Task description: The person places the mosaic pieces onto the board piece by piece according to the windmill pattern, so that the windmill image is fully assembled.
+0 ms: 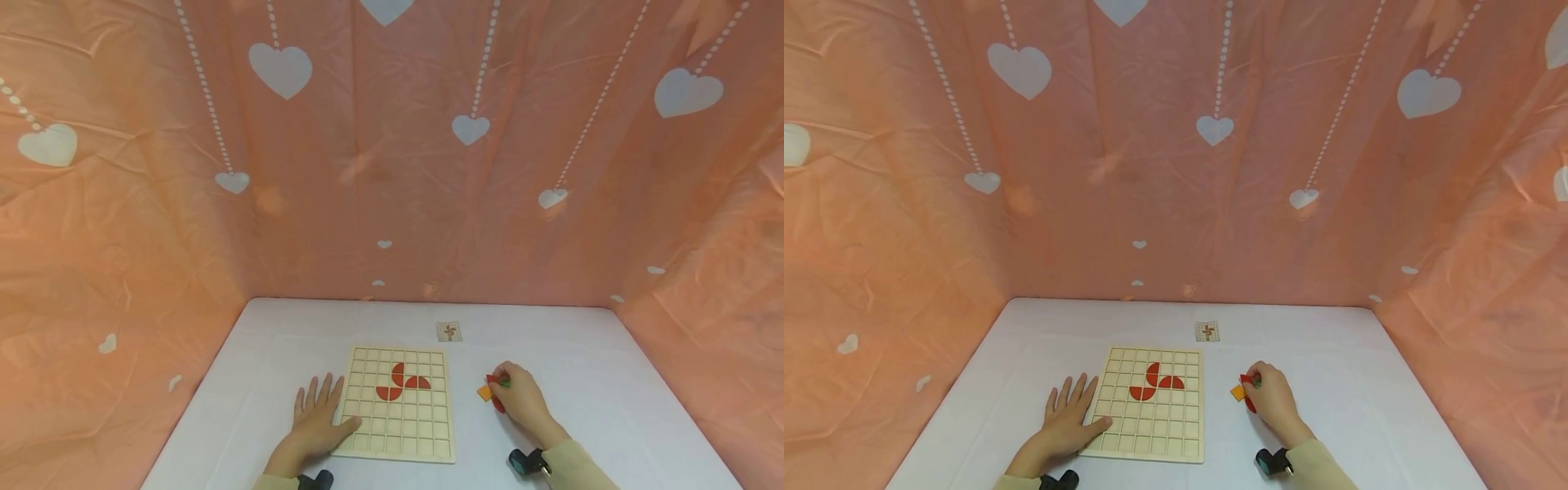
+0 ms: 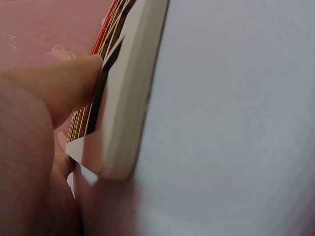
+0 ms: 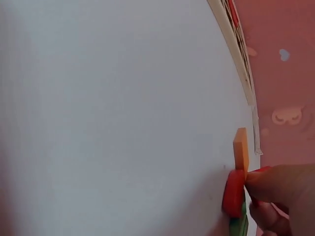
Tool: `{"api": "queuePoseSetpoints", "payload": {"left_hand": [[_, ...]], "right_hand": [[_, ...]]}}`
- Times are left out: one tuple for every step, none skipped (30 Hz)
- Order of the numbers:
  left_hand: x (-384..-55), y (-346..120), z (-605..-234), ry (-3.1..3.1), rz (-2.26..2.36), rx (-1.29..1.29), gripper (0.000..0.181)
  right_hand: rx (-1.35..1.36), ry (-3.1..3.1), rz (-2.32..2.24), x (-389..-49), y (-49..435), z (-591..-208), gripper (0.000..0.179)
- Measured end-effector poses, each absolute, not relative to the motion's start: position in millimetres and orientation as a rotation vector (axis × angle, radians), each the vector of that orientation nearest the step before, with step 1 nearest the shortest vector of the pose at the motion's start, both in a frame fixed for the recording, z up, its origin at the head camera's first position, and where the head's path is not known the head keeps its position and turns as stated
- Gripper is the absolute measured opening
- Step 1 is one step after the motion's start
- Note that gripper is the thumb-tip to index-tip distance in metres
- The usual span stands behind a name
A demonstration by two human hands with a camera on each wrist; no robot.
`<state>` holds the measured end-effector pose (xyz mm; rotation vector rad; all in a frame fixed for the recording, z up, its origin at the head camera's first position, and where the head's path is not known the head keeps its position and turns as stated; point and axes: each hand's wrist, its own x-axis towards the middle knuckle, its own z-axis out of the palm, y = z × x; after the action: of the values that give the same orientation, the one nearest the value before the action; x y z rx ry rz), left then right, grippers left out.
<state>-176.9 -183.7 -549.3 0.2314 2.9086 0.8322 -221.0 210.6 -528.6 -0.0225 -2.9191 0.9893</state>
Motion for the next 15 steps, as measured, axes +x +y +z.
{"api": "queuePoseSetpoints", "payload": {"left_hand": [[-177, -183, -549, 2.909, 0.830, 0.230, 0.093], [-177, -183, -549, 2.910, 0.829, 0.231, 0.093], [-176, -183, -550, 2.914, 0.836, 0.235, 0.092], [-177, -183, -551, 2.923, 0.847, 0.243, 0.092], [-176, -183, -552, 2.929, 0.861, 0.249, 0.091], [-177, -183, -553, 2.935, 0.863, 0.252, 0.091], [-177, -184, -554, 2.943, 0.857, 0.252, 0.092], [-177, -184, -555, 2.949, 0.848, 0.253, 0.092], [-177, -184, -556, 2.951, 0.852, 0.255, 0.092], [-177, -184, -555, 2.950, 0.855, 0.255, 0.092], [-177, -184, -554, 2.944, 0.850, 0.248, 0.092], [-177, -184, -554, 2.940, 0.843, 0.243, 0.092], [-177, -184, -553, 2.935, 0.840, 0.241, 0.092], [-177, -183, -552, 2.930, 0.849, 0.242, 0.092], [-176, -183, -552, 2.931, 0.843, 0.242, 0.092]], "right_hand": [[-0.031, -2.917, 1.000, -221, 210, -528, 0.014], [-0.041, -2.911, 1.014, -220, 210, -528, 0.014], [-0.051, -2.904, 1.044, -219, 209, -526, 0.013], [-0.060, -2.894, 1.075, -218, 207, -525, 0.013], [-0.067, -2.883, 1.118, -218, 205, -524, 0.012], [-0.075, -2.869, 1.164, -217, 202, -523, 0.012], [-0.080, -2.855, 1.216, -216, 198, -522, 0.011], [-0.082, -2.841, 1.265, -214, 193, -522, 0.011], [-0.079, -2.829, 1.313, -214, 187, -521, 0.011], [-0.066, -2.817, 1.352, -213, 181, -521, 0.010], [-0.047, -2.810, 1.384, -211, 175, -522, 0.010], [-0.027, -2.805, 1.402, -210, 168, -522, 0.009], [0.008, -2.800, 1.411, -209, 161, -522, 0.009], [0.049, -2.796, 1.427, -208, 154, -523, 0.008], [0.092, -2.792, 1.452, -207, 147, -523, 0.008]]}}
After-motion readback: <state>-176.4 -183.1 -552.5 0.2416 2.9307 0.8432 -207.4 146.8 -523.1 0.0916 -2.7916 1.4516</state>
